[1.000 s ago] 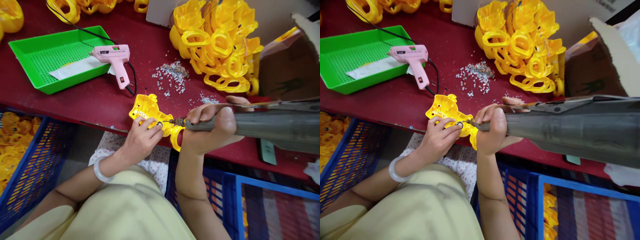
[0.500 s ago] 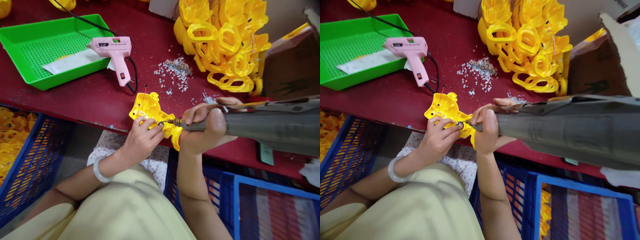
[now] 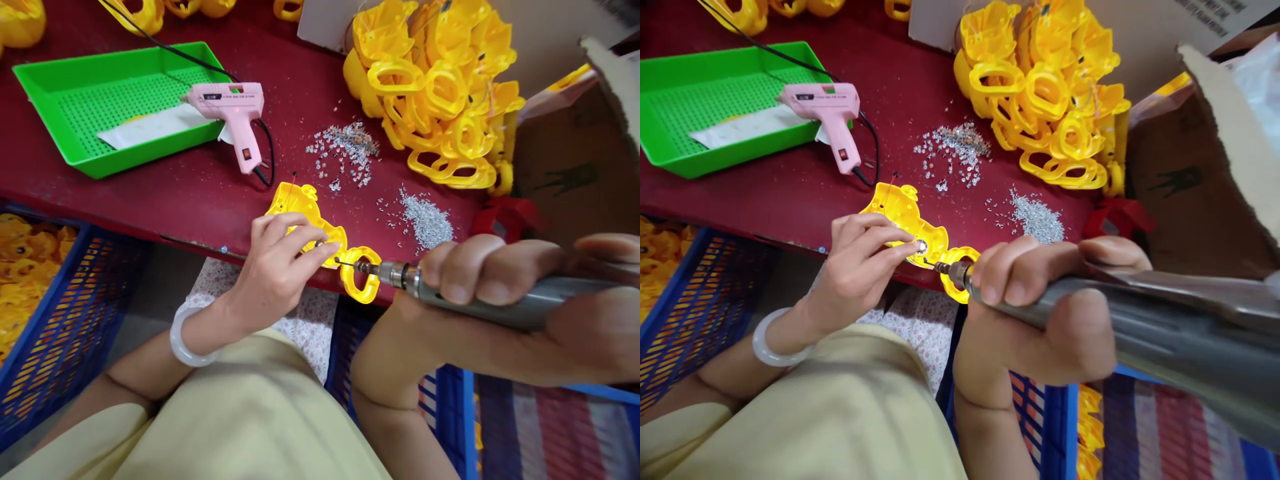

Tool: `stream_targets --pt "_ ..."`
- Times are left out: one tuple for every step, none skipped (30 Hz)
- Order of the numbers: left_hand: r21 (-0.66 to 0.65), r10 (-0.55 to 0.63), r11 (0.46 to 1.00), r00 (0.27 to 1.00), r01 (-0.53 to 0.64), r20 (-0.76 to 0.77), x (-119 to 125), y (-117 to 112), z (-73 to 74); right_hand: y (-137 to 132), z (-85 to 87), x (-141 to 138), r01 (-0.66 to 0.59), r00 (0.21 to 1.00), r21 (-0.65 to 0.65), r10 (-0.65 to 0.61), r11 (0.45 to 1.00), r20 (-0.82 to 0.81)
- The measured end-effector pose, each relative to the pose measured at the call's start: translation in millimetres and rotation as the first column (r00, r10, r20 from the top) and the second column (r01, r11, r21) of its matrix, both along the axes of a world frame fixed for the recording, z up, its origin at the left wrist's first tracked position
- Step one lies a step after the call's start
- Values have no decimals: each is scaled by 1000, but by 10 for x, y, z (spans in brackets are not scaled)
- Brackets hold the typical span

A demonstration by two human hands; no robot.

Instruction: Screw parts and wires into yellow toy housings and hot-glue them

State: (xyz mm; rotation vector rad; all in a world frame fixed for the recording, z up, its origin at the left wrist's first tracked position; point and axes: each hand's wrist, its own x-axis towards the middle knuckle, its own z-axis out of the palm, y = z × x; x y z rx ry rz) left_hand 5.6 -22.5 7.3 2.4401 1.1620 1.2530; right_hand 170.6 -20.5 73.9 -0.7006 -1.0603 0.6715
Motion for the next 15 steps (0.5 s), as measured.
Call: stream_targets --pt "-25 -33 999 999 33 2 -5 12 22 -48 35 12 8 1000 -18 -8 1000 -15" --pt "-47 -68 997 998 69 7 -3 22 37 -87 64 28 3 1000 -30 -4 1000 -24" --pt "-67 -103 992 994 104 18 5 31 44 -118 86 48 -6 1000 -39 5 999 -31" --pt "-84 -131 988 991 133 35 17 35 47 -143 100 72 -18 999 -47 16 999 -34" --pt "-97 -148 983 987 153 56 31 35 47 -163 108 98 -31 999 -49 30 998 -34" --pt "-106 -157 980 984 165 80 47 31 46 -180 111 124 -42 999 -47 40 998 -36" --pt "-112 -162 978 981 173 106 62 24 45 -194 109 148 -43 998 -41 42 998 -43" --pt "-114 -163 978 978 178 130 75 13 45 -208 105 168 -46 998 -30 45 998 -54" --pt "-112 -161 978 976 179 149 86 2 47 -221 99 182 -53 997 -12 52 999 -65" --pt "-108 -158 978 974 177 163 96 -11 49 -233 92 192 -59 995 4 59 998 -76" --pt "-104 -156 979 974 175 166 103 -22 51 -246 86 195 -58 995 14 59 998 -86" --pt "-97 -152 981 975 170 162 109 -33 52 -259 81 194 -57 994 18 58 998 -90" --pt "-89 -149 983 977 163 151 113 -41 51 -272 78 189 -53 995 17 55 998 -89" --pt "-79 -144 985 980 156 134 117 -48 49 -287 76 181 -51 995 14 52 999 -84" --pt "-68 -140 987 983 148 116 120 -54 46 -302 76 170 -51 996 9 51 999 -78"
